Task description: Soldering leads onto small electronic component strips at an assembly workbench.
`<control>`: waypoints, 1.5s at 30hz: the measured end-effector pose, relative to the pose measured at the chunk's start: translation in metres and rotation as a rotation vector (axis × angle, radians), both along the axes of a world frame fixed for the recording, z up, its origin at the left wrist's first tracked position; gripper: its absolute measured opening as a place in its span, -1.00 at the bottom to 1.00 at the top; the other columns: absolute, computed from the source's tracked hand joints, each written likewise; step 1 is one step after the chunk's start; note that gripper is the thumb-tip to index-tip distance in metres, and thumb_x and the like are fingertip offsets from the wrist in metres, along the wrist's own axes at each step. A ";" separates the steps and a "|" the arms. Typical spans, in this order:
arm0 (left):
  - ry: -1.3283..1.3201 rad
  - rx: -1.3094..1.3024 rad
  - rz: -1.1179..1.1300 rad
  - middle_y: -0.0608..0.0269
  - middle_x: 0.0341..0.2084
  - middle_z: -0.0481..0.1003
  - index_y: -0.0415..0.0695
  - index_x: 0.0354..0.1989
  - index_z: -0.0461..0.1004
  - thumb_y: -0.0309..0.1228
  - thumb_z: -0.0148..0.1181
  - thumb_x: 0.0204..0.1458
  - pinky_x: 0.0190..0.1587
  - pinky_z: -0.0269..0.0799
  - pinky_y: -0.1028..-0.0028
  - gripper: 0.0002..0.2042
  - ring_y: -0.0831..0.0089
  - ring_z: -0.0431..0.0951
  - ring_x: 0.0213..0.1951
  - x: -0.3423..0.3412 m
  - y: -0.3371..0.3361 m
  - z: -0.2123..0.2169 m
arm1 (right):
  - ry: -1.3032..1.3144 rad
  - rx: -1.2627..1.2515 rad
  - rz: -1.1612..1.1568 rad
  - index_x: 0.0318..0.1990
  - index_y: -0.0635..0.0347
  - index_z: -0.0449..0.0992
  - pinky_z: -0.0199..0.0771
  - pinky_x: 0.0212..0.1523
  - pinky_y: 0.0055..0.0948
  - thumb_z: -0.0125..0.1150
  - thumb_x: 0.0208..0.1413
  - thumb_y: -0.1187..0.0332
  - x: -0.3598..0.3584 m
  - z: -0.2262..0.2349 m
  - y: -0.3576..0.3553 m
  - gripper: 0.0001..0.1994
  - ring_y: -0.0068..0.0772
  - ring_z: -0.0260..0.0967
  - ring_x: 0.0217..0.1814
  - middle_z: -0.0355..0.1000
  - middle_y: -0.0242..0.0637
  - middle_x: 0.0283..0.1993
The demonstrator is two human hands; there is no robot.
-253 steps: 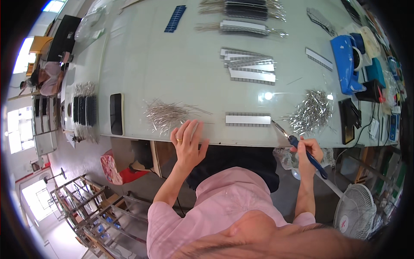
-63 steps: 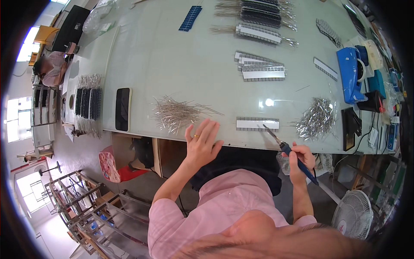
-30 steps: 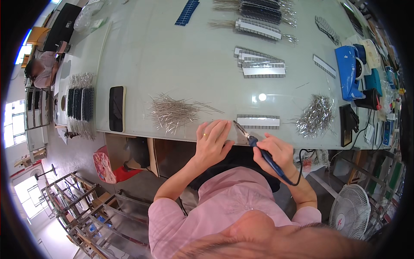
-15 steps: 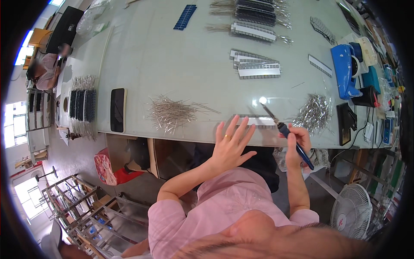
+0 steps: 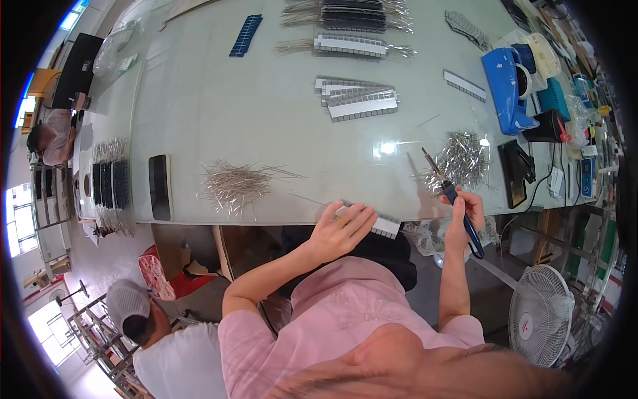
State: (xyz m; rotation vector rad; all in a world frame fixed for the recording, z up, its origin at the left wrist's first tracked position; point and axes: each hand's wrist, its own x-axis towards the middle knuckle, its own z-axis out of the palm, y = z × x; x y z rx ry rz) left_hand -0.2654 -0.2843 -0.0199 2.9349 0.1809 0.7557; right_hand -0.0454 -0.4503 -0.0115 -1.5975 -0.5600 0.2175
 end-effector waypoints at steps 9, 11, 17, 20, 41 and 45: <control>-0.094 -0.073 0.017 0.40 -0.21 0.55 -0.02 -0.13 0.55 -0.49 0.19 -0.09 0.18 0.19 0.15 -0.71 0.49 0.53 -0.13 0.065 0.092 0.061 | 0.035 0.086 -0.192 -0.18 0.36 0.39 0.51 -0.19 -0.49 0.06 0.20 0.50 0.018 -0.026 -0.002 -0.89 -0.33 0.53 -0.31 0.46 -0.10 -0.20; -0.167 0.029 0.081 0.38 -0.19 0.53 0.00 -0.11 0.53 -0.47 0.18 -0.08 0.18 0.19 0.14 -0.70 0.46 0.51 -0.09 0.098 0.141 0.057 | 0.041 0.102 -0.172 -0.17 0.35 0.38 0.51 -0.18 -0.50 0.05 0.20 0.51 0.014 -0.028 0.000 -0.90 -0.33 0.52 -0.31 0.44 -0.07 -0.12; -0.168 0.234 0.132 0.34 -0.12 0.50 0.06 -0.08 0.52 -0.41 0.19 -0.03 0.17 0.21 0.15 -0.71 0.40 0.45 0.00 0.178 0.249 0.027 | 0.029 0.102 -0.100 -0.15 0.32 0.37 0.44 -0.10 -0.49 0.02 0.22 0.50 0.011 -0.028 -0.001 -0.89 -0.39 0.53 -0.30 0.45 -0.13 -0.18; -0.113 0.271 0.115 0.34 -0.08 0.49 0.05 -0.06 0.51 -0.39 0.18 0.01 0.19 0.19 0.15 -0.72 0.40 0.44 0.02 0.192 0.262 0.015 | 0.024 0.086 -0.129 -0.15 0.33 0.36 0.49 -0.09 -0.49 0.08 0.17 0.56 0.013 -0.032 -0.003 -0.88 -0.32 0.54 -0.31 0.42 -0.19 -0.21; -0.017 -0.103 0.075 0.15 0.09 0.40 -0.07 0.14 0.38 -0.04 0.16 0.04 0.29 0.00 0.09 -0.47 0.20 0.33 0.16 0.176 0.230 0.026 | -0.037 0.091 -0.068 -0.19 0.33 0.36 0.18 0.31 -0.30 0.07 0.15 0.55 0.013 -0.034 -0.001 -0.90 -0.40 0.54 -0.29 0.48 -0.19 -0.31; 0.130 -0.076 0.046 0.07 0.21 0.27 -0.08 0.21 0.30 -0.10 0.07 0.13 0.30 -0.07 0.02 -0.49 0.14 0.19 0.27 0.128 0.158 0.022 | -0.029 0.062 -0.085 -0.19 0.34 0.36 0.28 0.22 -0.36 0.07 0.15 0.54 0.010 -0.030 0.000 -0.90 -0.40 0.54 -0.29 0.47 -0.20 -0.30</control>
